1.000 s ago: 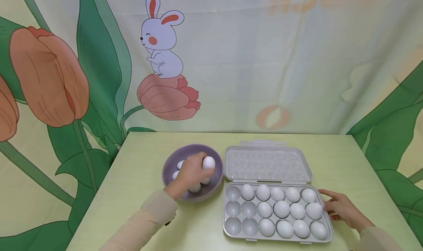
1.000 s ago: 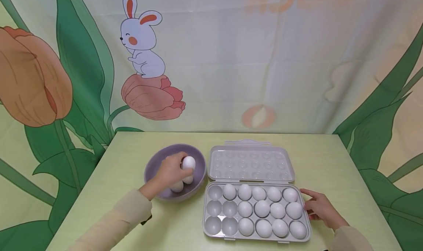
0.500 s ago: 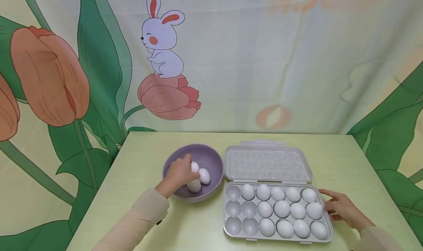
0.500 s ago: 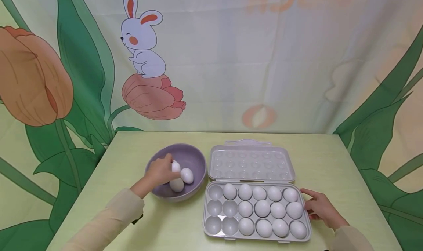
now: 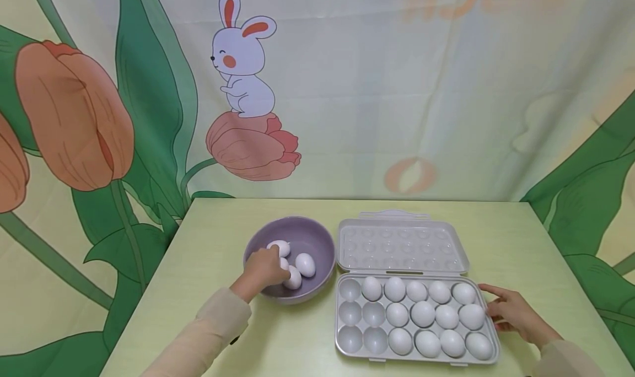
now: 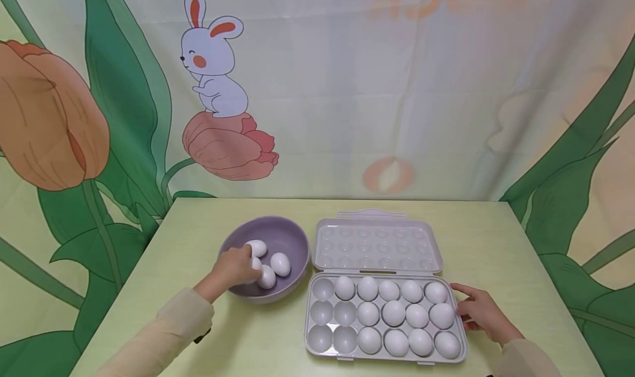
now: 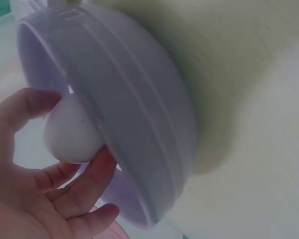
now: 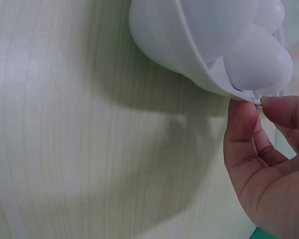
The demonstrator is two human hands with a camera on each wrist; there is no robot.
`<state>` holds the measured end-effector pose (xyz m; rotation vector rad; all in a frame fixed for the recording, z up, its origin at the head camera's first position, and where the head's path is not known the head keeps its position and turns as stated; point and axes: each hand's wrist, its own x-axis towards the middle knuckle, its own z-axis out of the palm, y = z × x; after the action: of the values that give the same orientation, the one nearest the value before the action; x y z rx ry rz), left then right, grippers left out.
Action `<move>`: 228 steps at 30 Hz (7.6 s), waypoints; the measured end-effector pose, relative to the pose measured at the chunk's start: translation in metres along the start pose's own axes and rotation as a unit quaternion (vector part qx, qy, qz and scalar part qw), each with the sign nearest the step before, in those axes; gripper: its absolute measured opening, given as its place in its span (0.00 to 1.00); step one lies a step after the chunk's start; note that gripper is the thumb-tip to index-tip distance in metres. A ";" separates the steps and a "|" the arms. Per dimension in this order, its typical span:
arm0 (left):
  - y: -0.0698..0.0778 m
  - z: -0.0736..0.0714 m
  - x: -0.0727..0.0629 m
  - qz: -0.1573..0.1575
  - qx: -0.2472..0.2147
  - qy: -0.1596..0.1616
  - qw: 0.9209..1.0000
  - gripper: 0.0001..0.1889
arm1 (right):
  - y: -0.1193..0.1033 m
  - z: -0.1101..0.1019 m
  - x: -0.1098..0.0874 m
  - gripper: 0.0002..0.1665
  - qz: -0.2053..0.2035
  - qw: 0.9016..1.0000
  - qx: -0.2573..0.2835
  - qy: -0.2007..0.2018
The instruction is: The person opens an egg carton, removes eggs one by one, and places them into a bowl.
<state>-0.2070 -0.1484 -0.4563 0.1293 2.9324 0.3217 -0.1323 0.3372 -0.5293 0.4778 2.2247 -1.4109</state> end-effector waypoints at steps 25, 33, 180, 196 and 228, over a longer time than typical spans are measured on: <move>-0.011 0.014 -0.001 -0.030 0.007 -0.024 0.999 0.22 | 0.001 0.000 0.000 0.37 0.004 1.000 0.001 0.003; -0.016 0.021 0.003 -0.038 0.013 -0.022 0.999 0.24 | 0.002 0.000 0.000 0.37 0.003 1.000 -0.003 0.001; 0.138 0.073 -0.005 0.207 -0.118 0.118 0.964 0.16 | 0.008 0.005 -0.004 0.38 0.005 1.000 0.017 0.003; 0.105 0.008 0.009 0.158 -0.149 0.120 0.969 0.19 | 0.005 0.003 -0.005 0.37 0.007 1.000 0.013 0.003; 0.022 -0.004 0.048 -0.005 -0.099 0.039 0.994 0.23 | 0.001 -0.001 -0.002 0.37 0.021 1.000 0.012 0.000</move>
<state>-0.2532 -0.1230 -0.4565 0.0739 2.9549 0.6250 -0.1303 0.3383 -0.5283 0.5302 2.1862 -1.4172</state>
